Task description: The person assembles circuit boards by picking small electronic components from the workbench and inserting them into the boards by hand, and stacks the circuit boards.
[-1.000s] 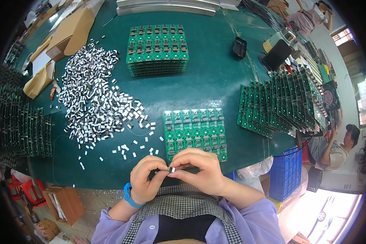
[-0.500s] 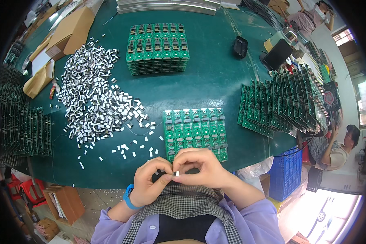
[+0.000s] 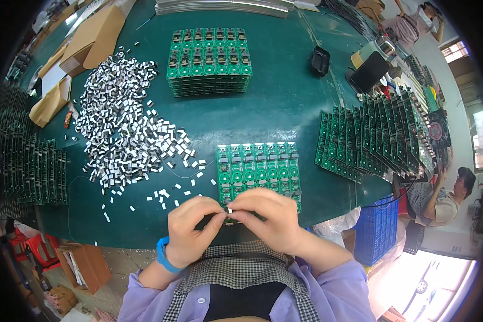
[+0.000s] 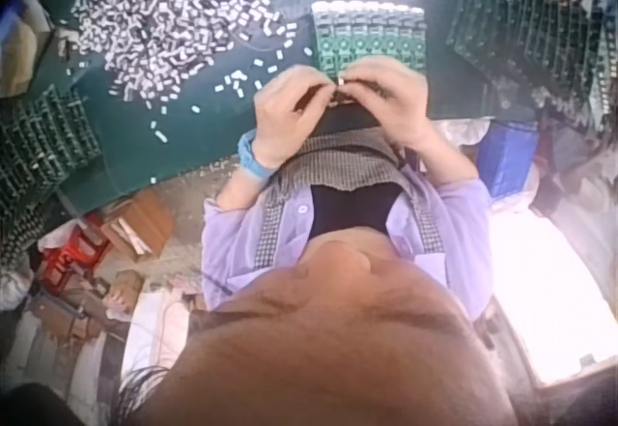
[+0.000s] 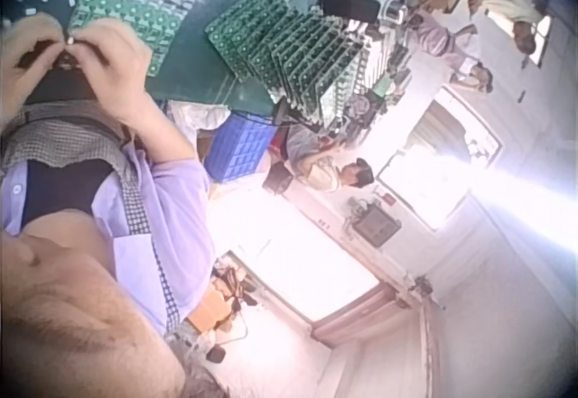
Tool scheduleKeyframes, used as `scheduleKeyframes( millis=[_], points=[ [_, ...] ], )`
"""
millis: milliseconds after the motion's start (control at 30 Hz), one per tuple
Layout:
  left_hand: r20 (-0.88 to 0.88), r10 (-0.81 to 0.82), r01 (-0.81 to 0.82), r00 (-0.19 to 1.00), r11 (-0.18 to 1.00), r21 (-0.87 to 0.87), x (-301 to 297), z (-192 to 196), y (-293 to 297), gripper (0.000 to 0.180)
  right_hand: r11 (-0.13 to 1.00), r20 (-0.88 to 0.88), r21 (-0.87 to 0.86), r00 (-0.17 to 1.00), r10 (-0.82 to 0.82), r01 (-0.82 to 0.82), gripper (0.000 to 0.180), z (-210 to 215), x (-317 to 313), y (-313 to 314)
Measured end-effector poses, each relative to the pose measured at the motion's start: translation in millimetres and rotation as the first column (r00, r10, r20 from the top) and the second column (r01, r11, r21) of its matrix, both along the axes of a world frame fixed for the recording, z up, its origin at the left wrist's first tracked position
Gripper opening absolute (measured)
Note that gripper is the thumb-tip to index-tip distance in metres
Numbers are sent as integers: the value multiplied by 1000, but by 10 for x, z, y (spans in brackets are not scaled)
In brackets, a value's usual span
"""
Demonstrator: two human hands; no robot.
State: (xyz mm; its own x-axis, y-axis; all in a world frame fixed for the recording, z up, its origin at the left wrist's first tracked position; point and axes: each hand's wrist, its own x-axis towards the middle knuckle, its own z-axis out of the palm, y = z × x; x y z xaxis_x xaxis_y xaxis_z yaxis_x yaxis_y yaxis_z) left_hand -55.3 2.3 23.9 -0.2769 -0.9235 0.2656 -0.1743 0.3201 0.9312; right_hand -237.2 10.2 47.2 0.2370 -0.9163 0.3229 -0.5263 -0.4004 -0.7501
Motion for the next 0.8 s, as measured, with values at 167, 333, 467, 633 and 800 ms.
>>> scheduleKeyframes(
  millis=[167, 333, 467, 633, 800],
  points=[
    [566, 258, -32, 783, 926, -377, 125, 28, -427, 16, 990, -309, -88, 942, -134, 112, 16, -75, -115, -365],
    [714, 224, 2, 663, 954, -301, 108, -158, -520, 23, 977, -472, -214, 878, -84, -22, 18, -124, -77, -427],
    [711, 204, 26, 673, 954, -298, 103, -184, -494, 17, 978, -481, -207, 872, -92, -11, 18, -120, -72, -429],
    [683, 206, 23, 700, 950, -310, 154, -190, -487, 13, 975, -444, -221, 890, -103, 3, 16, -163, -68, -458],
    [517, 243, -115, 821, 957, -268, 220, -144, -461, 12, 975, -422, -221, 901, -101, 6, 15, -175, -82, -455]
  ],
)
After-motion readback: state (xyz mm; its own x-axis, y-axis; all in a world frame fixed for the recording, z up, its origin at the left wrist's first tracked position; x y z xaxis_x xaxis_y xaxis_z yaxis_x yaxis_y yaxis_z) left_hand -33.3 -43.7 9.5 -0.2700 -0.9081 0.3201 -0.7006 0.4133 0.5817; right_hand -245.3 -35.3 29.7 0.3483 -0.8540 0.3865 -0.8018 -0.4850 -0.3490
